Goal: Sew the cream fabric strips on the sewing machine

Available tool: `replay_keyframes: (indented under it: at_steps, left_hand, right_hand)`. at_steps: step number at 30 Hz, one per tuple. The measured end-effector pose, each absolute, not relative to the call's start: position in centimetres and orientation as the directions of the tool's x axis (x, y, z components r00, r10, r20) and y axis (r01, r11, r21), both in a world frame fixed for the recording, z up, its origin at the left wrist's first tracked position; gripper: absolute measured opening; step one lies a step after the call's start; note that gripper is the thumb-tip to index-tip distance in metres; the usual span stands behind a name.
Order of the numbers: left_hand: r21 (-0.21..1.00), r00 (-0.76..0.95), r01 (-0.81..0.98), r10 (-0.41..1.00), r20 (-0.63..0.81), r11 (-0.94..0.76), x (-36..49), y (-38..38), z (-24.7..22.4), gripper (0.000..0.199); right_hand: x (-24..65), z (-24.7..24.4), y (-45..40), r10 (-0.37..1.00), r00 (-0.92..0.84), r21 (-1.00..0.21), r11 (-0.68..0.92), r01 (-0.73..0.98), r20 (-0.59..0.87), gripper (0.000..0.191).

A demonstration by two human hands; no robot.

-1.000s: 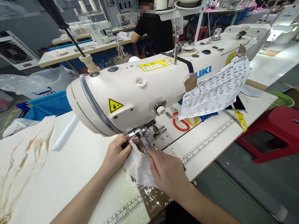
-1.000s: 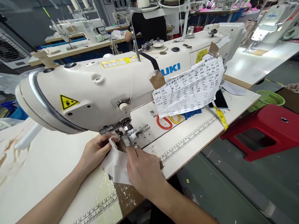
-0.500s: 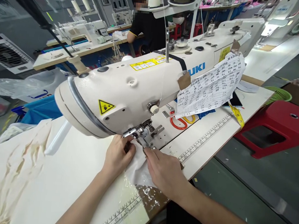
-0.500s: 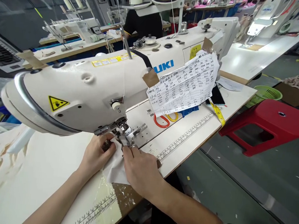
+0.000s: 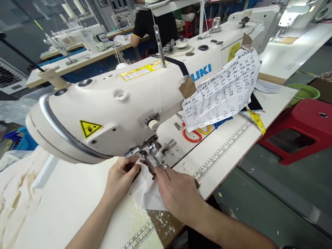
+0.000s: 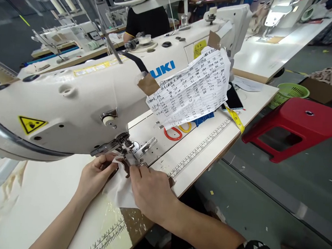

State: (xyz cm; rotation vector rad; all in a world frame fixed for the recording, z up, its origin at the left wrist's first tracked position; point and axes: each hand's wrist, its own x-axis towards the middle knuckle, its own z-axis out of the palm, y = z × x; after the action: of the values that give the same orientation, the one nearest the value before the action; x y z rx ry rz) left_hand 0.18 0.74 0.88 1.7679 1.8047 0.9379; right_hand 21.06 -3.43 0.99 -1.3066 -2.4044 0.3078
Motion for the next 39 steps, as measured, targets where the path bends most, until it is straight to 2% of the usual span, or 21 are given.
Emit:
replay_keyframes:
  at_steps: [7, 12, 14, 16, 18, 22, 25, 31, 36, 39]
  left_hand:
    - [0.668, -0.033, 0.731, 0.972, 0.234, -0.136, 0.2, 0.4, 0.7, 0.014]
    - [0.380, 0.225, 0.820, 0.852, 0.473, -0.428, 0.1, 0.3, 0.7, 0.012]
    - [0.293, 0.358, 0.788, 0.791, 0.496, -0.541, 0.2, 0.4, 1.1, 0.012]
    - [0.252, 0.459, 0.745, 0.749, 0.478, -0.617, 0.2, 0.2, 1.7, 0.014]
    - [0.221, 0.526, 0.724, 0.730, 0.437, -0.654, 0.4, -0.2, 2.4, 0.019]
    - [0.125, 0.583, 0.751, 0.739, 0.337, -0.649, 1.2, -1.3, 3.3, 0.028]
    - [0.066, 0.555, 0.796, 0.768, 0.320, -0.602, 2.2, -2.0, 2.9, 0.029]
    - [0.094, 0.436, 0.860, 0.817, 0.377, -0.502, 3.7, -3.1, 1.1, 0.037]
    - [0.161, 0.447, 0.835, 0.818, 0.361, -0.527, 3.2, -3.7, 0.9, 0.042]
    - [0.128, 0.459, 0.840, 0.816, 0.350, -0.528, 3.0, -3.7, 0.9, 0.043]
  right_hand:
    - [20.9, 1.2, -3.3, 0.851, -0.479, -0.347, 0.525, 0.777, 0.216, 0.030]
    - [20.6, 0.9, -3.3, 0.839, -0.500, -0.286, 0.544, 0.789, 0.216, 0.043]
    - [20.7, 0.8, -3.5, 0.829, -0.509, -0.255, 0.557, 0.790, 0.232, 0.048]
    - [21.1, 0.8, -4.1, 0.839, -0.483, -0.258, 0.538, 0.803, 0.250, 0.044]
    - [22.1, 0.9, -5.3, 0.858, -0.442, -0.326, 0.510, 0.796, 0.264, 0.034]
    - [24.8, 1.1, -8.7, 0.868, -0.415, -0.553, 0.494, 0.671, 0.272, 0.022]
    - [26.4, 1.0, -10.4, 0.867, -0.396, -0.570, 0.498, 0.654, 0.304, 0.024]
    - [27.4, 1.2, -10.0, 0.814, -0.485, -0.416, 0.580, 0.700, 0.320, 0.029]
    - [27.5, 1.4, -9.5, 0.778, -0.521, -0.327, 0.624, 0.710, 0.352, 0.032]
    - [27.5, 1.5, -9.5, 0.777, -0.542, -0.313, 0.627, 0.714, 0.321, 0.033]
